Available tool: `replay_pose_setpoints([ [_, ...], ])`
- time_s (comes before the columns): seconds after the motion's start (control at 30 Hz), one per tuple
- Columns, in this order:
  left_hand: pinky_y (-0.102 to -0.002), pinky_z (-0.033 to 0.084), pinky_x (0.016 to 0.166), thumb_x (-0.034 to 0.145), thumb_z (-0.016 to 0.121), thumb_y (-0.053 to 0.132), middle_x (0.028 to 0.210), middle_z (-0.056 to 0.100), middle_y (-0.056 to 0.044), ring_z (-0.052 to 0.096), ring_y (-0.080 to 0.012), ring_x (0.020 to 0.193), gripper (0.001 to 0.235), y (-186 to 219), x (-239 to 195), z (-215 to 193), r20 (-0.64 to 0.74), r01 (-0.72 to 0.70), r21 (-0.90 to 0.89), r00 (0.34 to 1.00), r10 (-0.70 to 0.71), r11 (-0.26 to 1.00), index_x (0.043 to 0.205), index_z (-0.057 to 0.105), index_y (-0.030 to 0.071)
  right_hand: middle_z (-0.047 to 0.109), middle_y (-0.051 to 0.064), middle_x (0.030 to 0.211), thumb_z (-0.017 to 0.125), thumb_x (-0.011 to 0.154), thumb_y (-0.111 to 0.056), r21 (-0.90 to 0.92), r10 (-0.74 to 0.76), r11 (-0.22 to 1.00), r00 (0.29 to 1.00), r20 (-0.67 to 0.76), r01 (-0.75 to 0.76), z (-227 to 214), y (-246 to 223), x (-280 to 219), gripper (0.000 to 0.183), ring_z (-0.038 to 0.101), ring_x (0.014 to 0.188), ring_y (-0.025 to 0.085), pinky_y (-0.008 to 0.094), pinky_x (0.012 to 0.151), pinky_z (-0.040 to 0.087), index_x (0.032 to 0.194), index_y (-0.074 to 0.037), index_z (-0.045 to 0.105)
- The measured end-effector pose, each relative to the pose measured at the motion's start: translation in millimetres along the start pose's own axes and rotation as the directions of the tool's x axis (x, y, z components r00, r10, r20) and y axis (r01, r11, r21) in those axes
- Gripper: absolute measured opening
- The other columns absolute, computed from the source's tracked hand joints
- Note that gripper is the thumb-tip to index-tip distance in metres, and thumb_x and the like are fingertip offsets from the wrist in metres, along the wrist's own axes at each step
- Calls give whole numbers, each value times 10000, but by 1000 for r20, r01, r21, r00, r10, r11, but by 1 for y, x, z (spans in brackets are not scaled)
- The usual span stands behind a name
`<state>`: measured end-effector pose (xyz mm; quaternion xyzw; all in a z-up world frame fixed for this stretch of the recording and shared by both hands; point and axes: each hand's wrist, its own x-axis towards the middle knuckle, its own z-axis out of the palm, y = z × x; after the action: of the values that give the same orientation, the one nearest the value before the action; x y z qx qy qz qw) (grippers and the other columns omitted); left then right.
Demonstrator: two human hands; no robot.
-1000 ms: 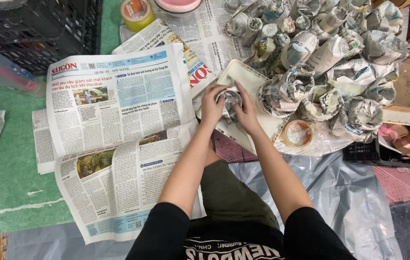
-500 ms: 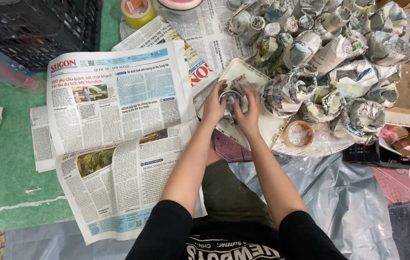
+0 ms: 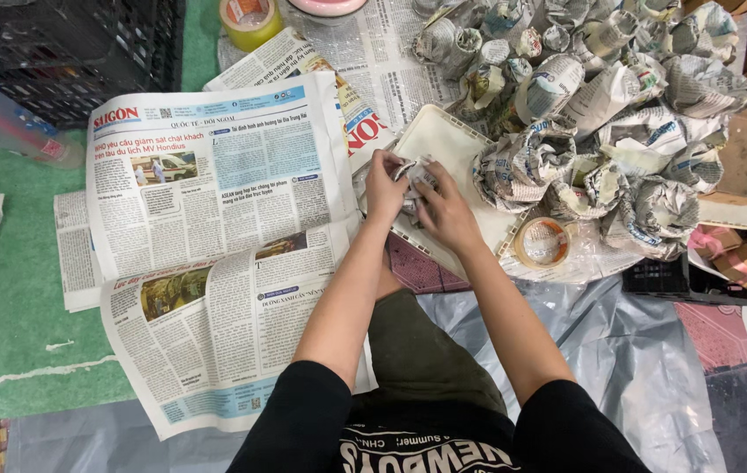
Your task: The person wraps small bowls in newspaper and secures them with tape. They pick up a bowl, place it on a newspaper sheet, fold the paper around it, and apply tape to hold the wrap. The wrapped items are placed in a pile on a tray.
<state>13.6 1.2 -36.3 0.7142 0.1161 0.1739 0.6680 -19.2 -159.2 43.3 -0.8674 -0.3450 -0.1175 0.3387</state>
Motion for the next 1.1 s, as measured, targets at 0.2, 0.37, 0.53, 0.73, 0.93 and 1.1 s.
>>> replay_pose_setpoints([
  [0.2, -334, 570, 867, 862, 721, -25, 1060, 698, -119, 711, -215, 1006, 300, -17, 8, 5, 113, 41, -170, 993, -22, 985, 1119, 573, 22, 497, 191, 1427, 592, 880, -366, -376, -80, 919, 990, 120, 120, -2, 8, -2, 613, 389, 1425, 377, 513, 1140, 366, 1327, 51, 636],
  [0.37, -416, 514, 968, 897, 688, 6, 1145, 691, -179, 669, -355, 1105, 307, -16, 2, 2, 117, -206, 138, 975, 190, 969, 1198, 622, 15, 488, 211, 1431, 585, 887, -290, -260, -62, 958, 972, 228, 122, -11, 13, 8, 481, 380, 1414, 399, 524, 1132, 377, 1224, 43, 668],
  [0.53, -403, 511, 1012, 832, 668, -15, 1223, 710, -179, 666, -356, 1196, 456, -2, -6, -2, 111, -97, 218, 991, 74, 971, 1279, 647, 74, 535, 167, 1383, 613, 953, -127, 64, 53, 996, 985, 162, -64, -8, 21, 15, 206, 532, 1294, 396, 492, 1098, 467, 984, 46, 721],
  [0.73, -352, 553, 955, 783, 698, -41, 1124, 770, -150, 736, -302, 1094, 407, 15, -1, 2, 36, -14, 246, 999, 5, 969, 1164, 751, 89, 582, 142, 1232, 729, 921, -76, 455, 495, 797, 861, -115, -398, 27, 40, 14, 207, 680, 1062, 232, 325, 860, 608, 1064, 41, 637],
  [0.93, -302, 575, 946, 768, 666, -143, 1118, 792, -107, 766, -217, 1071, 432, 29, 0, -3, 174, 1, 21, 985, -5, 1000, 1137, 747, 67, 680, 115, 1163, 750, 890, -71, 456, 532, 734, 843, 74, -503, 46, 67, 17, 467, 673, 1069, 194, 317, 906, 554, 1307, -14, 549],
  [1.1, -332, 575, 1054, 779, 639, -183, 1280, 664, -116, 702, -241, 1214, 494, 53, -3, -15, 302, -181, -95, 932, 201, 979, 1213, 655, 54, 616, 149, 1177, 644, 938, -17, 733, 364, 492, 875, 319, -471, 33, 84, 21, 345, 582, 1078, 167, 301, 892, 507, 1239, -3, 475],
])
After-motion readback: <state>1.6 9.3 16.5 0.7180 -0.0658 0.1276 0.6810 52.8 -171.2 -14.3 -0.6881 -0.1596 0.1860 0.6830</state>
